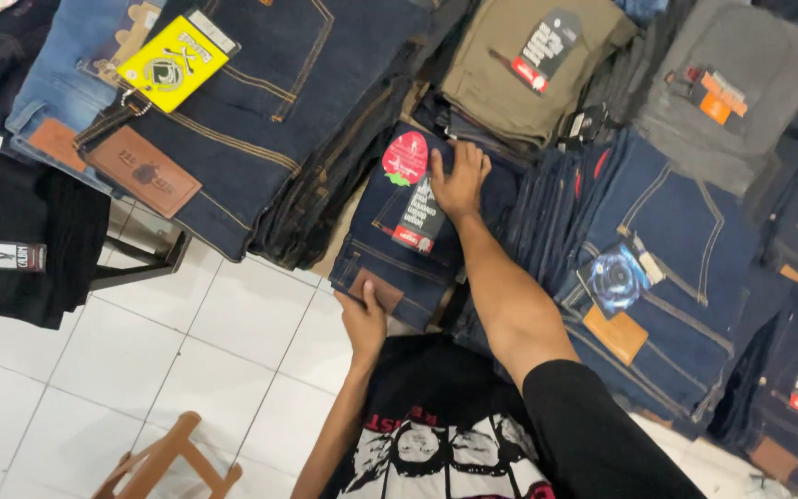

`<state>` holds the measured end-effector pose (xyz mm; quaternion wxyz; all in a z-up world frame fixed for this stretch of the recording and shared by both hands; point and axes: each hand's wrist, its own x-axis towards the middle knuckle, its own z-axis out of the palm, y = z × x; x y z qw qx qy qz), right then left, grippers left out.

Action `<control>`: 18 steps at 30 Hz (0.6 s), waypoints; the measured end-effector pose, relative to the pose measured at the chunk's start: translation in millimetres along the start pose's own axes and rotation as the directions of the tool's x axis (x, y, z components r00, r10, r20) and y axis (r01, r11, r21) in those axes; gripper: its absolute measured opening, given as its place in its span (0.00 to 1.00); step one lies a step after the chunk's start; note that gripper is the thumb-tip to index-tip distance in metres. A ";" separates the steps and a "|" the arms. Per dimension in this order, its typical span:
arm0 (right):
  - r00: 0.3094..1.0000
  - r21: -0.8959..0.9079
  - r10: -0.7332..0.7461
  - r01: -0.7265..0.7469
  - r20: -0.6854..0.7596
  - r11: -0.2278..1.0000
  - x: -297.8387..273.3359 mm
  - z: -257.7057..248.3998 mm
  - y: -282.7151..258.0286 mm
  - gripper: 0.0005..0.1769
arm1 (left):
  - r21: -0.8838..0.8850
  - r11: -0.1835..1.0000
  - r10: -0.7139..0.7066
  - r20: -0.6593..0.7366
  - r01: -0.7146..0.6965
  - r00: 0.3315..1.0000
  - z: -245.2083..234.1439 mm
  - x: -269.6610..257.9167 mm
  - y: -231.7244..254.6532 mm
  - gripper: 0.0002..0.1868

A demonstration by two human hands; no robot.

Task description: Folding and stacking pairs of jeans in a clothing store.

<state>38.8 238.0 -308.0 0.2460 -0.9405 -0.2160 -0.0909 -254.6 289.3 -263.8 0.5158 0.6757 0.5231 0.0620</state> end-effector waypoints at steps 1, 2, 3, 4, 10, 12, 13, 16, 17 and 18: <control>0.999 0.025 0.027 -0.026 -0.035 0.999 -4.3 5.1 5.2 0.19 | 0.103 0.995 0.003 0.042 -0.008 0.999 0.2 -0.3 1.4 0.36; 0.999 0.024 0.040 -0.040 -0.036 0.999 -16.3 -0.8 -1.6 0.19 | 0.113 0.994 0.005 0.051 -0.011 0.999 -0.4 -2.1 -13.2 0.36; 0.980 -0.051 0.114 -0.124 -0.164 0.991 -17.0 -4.6 -10.5 0.17 | 0.179 0.983 -0.071 0.117 0.050 0.991 2.2 3.0 -22.7 0.38; 0.940 -0.113 0.175 -0.216 -0.294 0.970 -17.5 -8.2 -19.7 0.16 | 0.247 0.963 -0.151 0.175 0.105 0.973 4.5 8.7 -32.1 0.40; 0.853 -0.223 0.465 -0.513 -0.235 0.829 -36.6 -7.4 -26.8 0.43 | 0.137 0.990 -0.071 0.369 0.021 0.927 16.5 34.9 -52.0 0.43; 0.838 -0.161 0.487 -0.531 -0.247 0.832 -35.2 -7.2 -27.1 0.43 | 0.181 0.983 -0.081 0.387 0.010 0.919 -6.9 20.1 -21.3 0.46; 0.826 -0.098 0.499 -0.538 -0.263 0.837 -31.7 -5.9 -28.8 0.43 | 0.213 0.977 -0.084 0.401 -0.004 0.912 -18.2 14.5 -4.6 0.49; 0.845 -0.132 0.512 -0.532 -0.156 0.837 -34.4 -16.4 -33.8 0.50 | 0.246 0.965 -0.020 0.421 -0.093 0.907 -23.8 17.8 -14.3 0.51; 0.844 -0.133 0.513 -0.533 -0.160 0.836 -39.9 -17.4 -43.4 0.50 | 0.244 0.965 -0.017 0.424 -0.096 0.906 -35.5 10.2 8.2 0.51; 0.847 -0.221 0.525 -0.529 -0.082 0.819 -45.0 -18.7 -53.4 0.52 | 0.317 0.946 -0.099 0.478 -0.066 0.873 -47.6 2.5 31.0 0.52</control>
